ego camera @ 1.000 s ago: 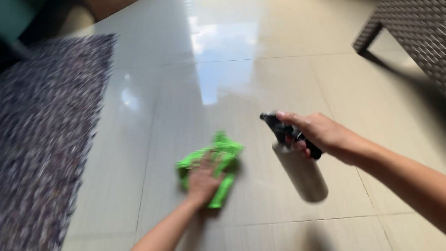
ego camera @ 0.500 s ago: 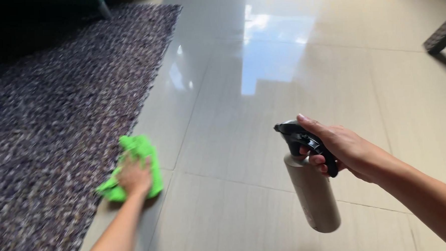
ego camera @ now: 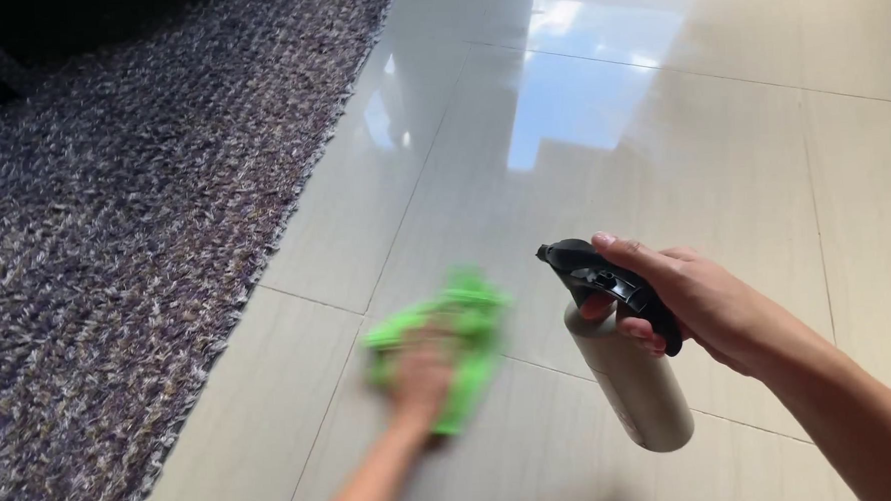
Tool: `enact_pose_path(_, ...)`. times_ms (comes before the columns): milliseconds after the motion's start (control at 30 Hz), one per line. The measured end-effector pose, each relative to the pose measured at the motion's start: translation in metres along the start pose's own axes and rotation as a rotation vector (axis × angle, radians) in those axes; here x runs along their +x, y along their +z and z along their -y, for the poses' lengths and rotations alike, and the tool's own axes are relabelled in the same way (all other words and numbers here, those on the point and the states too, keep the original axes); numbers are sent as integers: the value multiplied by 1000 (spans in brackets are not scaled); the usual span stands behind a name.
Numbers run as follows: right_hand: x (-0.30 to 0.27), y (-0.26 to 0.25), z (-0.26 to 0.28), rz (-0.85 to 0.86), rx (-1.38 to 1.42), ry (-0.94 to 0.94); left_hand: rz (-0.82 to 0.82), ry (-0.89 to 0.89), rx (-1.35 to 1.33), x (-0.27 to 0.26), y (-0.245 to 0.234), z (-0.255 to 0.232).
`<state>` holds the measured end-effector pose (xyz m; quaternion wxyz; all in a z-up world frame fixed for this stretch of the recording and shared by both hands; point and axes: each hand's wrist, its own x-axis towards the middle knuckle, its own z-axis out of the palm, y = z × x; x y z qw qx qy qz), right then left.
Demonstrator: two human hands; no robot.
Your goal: Wiping the floor near a doorway with a spray bottle and a microfiber cloth.
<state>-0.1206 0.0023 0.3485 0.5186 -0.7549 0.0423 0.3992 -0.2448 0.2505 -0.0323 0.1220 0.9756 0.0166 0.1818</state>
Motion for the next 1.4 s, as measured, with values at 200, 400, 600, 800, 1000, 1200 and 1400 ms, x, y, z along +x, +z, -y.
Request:
enact_pose_path(200, 12, 27, 6, 53, -144, -11, 175, -626, 262, -47, -145, 154)
enact_pose_path(400, 20, 54, 3, 62, -343, 61, 25, -323, 72, -25, -90, 80)
enact_pose_path(600, 10, 54, 1, 13, -353, 74, 204, -375, 51, 11, -69, 66)
enact_pose_path(800, 8, 52, -8, 48, -355, 47, 89, -688, -110, 31, -115, 73)
enact_pose_path(1000, 10, 59, -13, 81, -490, 141, 224, -707, -152, 33, -111, 71)
enact_pose_path(1200, 7, 59, -13, 169, -505, 116, 228, -616, -237, 34, -124, 81)
enact_pose_path(1400, 9, 65, -14, 173, -506, 107, 260, -670, -193, 36, -102, 79)
